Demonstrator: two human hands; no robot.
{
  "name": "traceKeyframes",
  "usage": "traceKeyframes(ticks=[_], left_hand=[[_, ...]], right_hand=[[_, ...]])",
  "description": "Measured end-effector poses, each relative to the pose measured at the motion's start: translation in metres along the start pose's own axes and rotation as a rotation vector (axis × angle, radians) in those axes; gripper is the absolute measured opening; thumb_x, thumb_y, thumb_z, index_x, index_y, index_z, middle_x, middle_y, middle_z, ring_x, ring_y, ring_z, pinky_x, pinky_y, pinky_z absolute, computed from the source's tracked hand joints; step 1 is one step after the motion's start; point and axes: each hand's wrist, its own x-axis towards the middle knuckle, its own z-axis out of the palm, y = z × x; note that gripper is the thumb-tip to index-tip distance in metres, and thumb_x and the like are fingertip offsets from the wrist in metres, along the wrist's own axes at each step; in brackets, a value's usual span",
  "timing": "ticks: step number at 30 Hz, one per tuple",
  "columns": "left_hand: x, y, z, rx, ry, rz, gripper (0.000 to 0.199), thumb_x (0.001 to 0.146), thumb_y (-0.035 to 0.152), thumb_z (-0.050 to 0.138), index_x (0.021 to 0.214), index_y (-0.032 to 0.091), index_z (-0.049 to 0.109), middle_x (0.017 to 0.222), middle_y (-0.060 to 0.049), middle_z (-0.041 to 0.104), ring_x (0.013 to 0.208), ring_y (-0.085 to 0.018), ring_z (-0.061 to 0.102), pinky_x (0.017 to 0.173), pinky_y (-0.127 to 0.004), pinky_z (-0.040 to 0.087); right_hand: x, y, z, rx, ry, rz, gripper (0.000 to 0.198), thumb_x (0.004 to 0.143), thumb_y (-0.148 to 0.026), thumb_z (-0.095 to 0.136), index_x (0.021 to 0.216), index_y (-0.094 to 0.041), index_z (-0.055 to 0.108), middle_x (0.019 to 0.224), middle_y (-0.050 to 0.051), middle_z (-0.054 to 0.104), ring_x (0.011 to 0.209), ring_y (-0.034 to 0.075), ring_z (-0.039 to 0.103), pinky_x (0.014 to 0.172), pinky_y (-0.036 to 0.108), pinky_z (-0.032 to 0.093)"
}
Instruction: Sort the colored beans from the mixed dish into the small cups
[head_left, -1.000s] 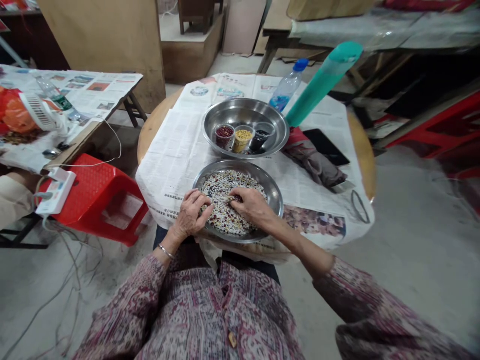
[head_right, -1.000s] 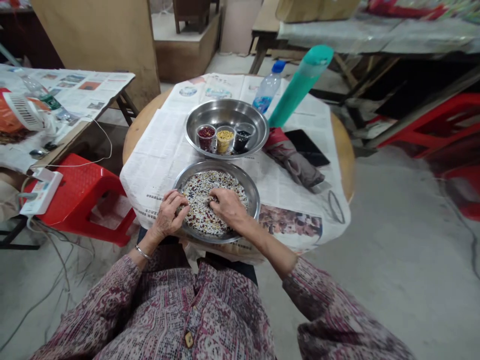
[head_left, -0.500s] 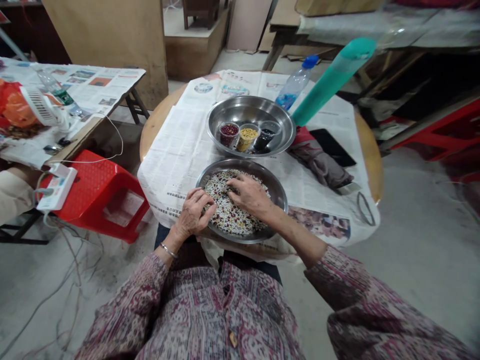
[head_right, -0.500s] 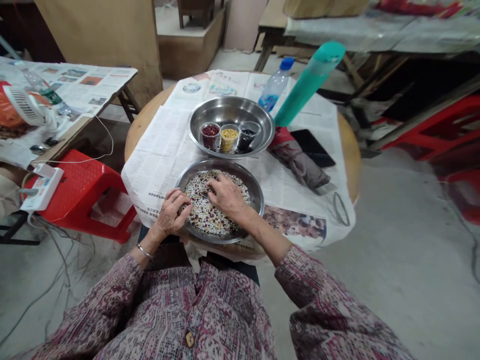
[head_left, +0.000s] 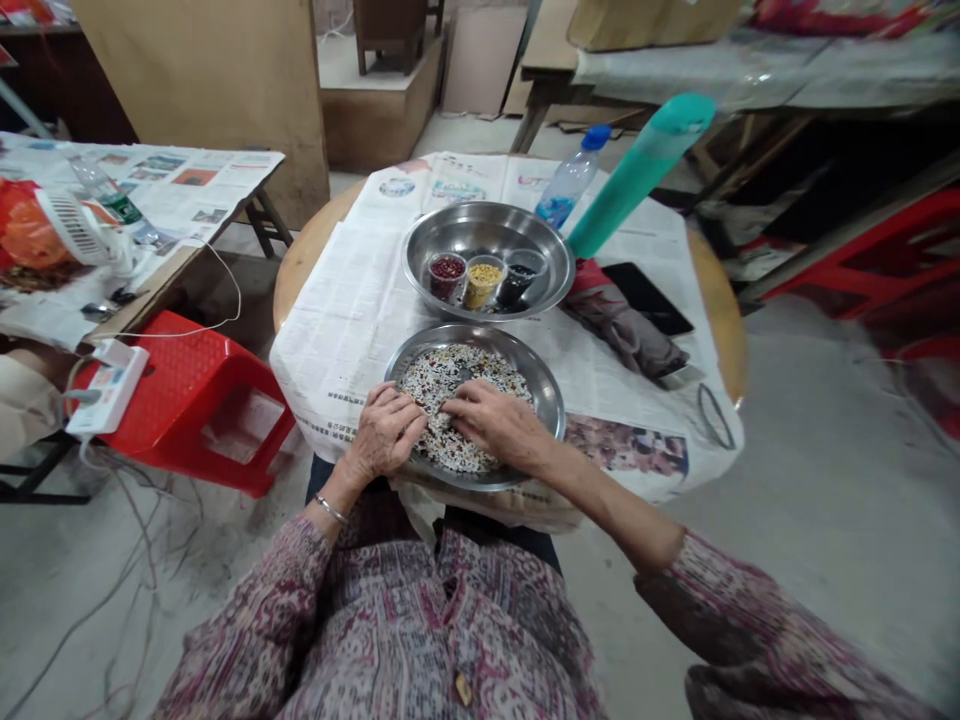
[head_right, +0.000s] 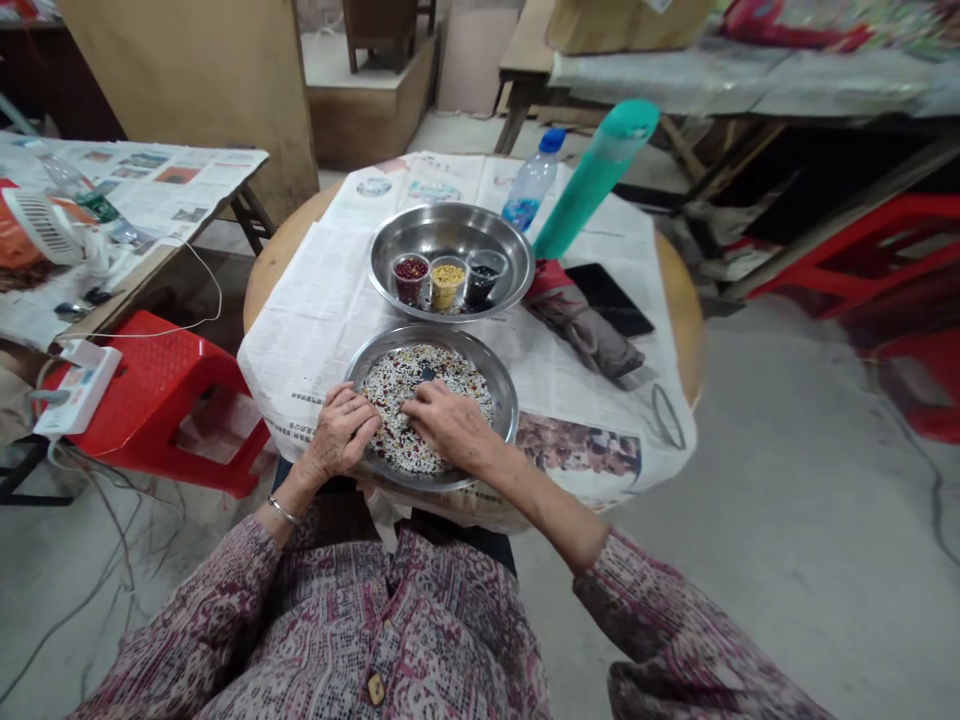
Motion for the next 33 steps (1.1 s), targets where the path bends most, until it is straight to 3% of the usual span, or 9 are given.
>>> traceKeyframes(ticks=[4, 7, 11, 18, 19, 22, 24, 28, 33], left_hand=[[-0.001, -0.001, 0.0, 0.013, -0.018, -0.015, 0.032, 0.102, 0.026, 0.04, 0.078, 0.02, 0.06, 0.079, -0.001, 0.065, 0.082, -0.017, 0.056, 0.11, -0.041, 0.036], [0.0, 0.0, -0.001, 0.013, -0.023, -0.033, 0.033, 0.101, 0.025, 0.039, 0.077, 0.021, 0.061, 0.078, -0.001, 0.065, 0.082, -0.017, 0.057, 0.109, -0.041, 0.036], [0.001, 0.001, -0.002, 0.012, -0.024, -0.034, 0.033, 0.101, 0.024, 0.039, 0.077, 0.02, 0.061, 0.078, -0.001, 0.065, 0.081, -0.017, 0.057, 0.109, -0.042, 0.036], [0.009, 0.005, -0.013, 0.039, -0.106, -0.053, 0.012, 0.097, 0.025, 0.053, 0.092, 0.022, 0.064, 0.093, -0.001, 0.068, 0.094, -0.018, 0.06, 0.109, -0.042, 0.038], [0.012, 0.007, -0.016, 0.067, -0.142, -0.052, 0.008, 0.095, 0.027, 0.058, 0.098, 0.022, 0.064, 0.103, -0.002, 0.067, 0.101, -0.02, 0.06, 0.108, -0.043, 0.039], [0.025, 0.012, -0.023, 0.21, -0.25, -0.061, 0.043, 0.085, 0.034, 0.073, 0.123, 0.023, 0.057, 0.132, -0.01, 0.055, 0.12, -0.028, 0.051, 0.102, -0.045, 0.045], [0.034, 0.015, -0.021, 0.305, -0.296, -0.103, 0.058, 0.081, 0.035, 0.077, 0.131, 0.023, 0.052, 0.138, -0.013, 0.049, 0.122, -0.032, 0.049, 0.098, -0.048, 0.048], [0.048, 0.018, -0.001, 0.28, -0.363, -0.163, 0.035, 0.086, 0.02, 0.069, 0.119, 0.022, 0.058, 0.119, -0.01, 0.056, 0.107, -0.025, 0.056, 0.09, -0.04, 0.052], [0.042, 0.029, 0.019, 0.08, -0.399, -0.143, 0.018, 0.09, 0.004, 0.05, 0.093, 0.019, 0.059, 0.092, -0.003, 0.059, 0.092, -0.018, 0.06, 0.088, -0.032, 0.053]], right_hand=[[0.0, 0.024, -0.004, -0.132, 0.063, 0.353, 0.024, 0.092, -0.019, 0.051, 0.109, -0.017, 0.069, 0.113, 0.013, 0.063, 0.106, 0.026, 0.056, 0.084, 0.035, 0.048], [-0.011, 0.026, -0.006, -0.111, 0.049, 0.463, 0.028, 0.094, -0.029, 0.053, 0.117, -0.016, 0.065, 0.113, 0.014, 0.063, 0.101, 0.027, 0.06, 0.084, 0.037, 0.05], [-0.026, 0.009, -0.001, 0.079, 0.071, 0.345, 0.039, 0.092, -0.039, 0.061, 0.123, -0.017, 0.06, 0.112, 0.013, 0.063, 0.099, 0.025, 0.063, 0.089, 0.039, 0.051], [-0.009, -0.018, 0.012, 0.263, 0.044, 0.089, 0.026, 0.092, -0.017, 0.057, 0.116, -0.02, 0.064, 0.106, 0.007, 0.063, 0.095, 0.017, 0.061, 0.085, 0.03, 0.051], [-0.004, -0.016, 0.012, 0.236, 0.054, 0.094, 0.024, 0.093, -0.015, 0.055, 0.113, -0.02, 0.065, 0.105, 0.007, 0.063, 0.097, 0.018, 0.06, 0.085, 0.03, 0.05], [0.003, -0.004, 0.007, 0.095, 0.138, 0.233, 0.021, 0.094, -0.017, 0.052, 0.108, -0.019, 0.067, 0.111, 0.011, 0.064, 0.109, 0.023, 0.055, 0.088, 0.033, 0.049], [0.001, 0.003, 0.003, 0.024, 0.186, 0.363, 0.021, 0.093, -0.022, 0.056, 0.111, -0.018, 0.067, 0.118, 0.013, 0.062, 0.114, 0.026, 0.052, 0.089, 0.036, 0.049], [-0.011, 0.005, 0.002, 0.082, 0.174, 0.398, 0.029, 0.093, -0.031, 0.06, 0.118, -0.019, 0.064, 0.115, 0.012, 0.062, 0.111, 0.025, 0.055, 0.087, 0.035, 0.05], [-0.022, -0.008, 0.005, 0.173, 0.071, 0.3, 0.02, 0.092, -0.012, 0.05, 0.102, -0.018, 0.066, 0.099, 0.006, 0.066, 0.092, 0.017, 0.061, 0.085, 0.028, 0.047]])
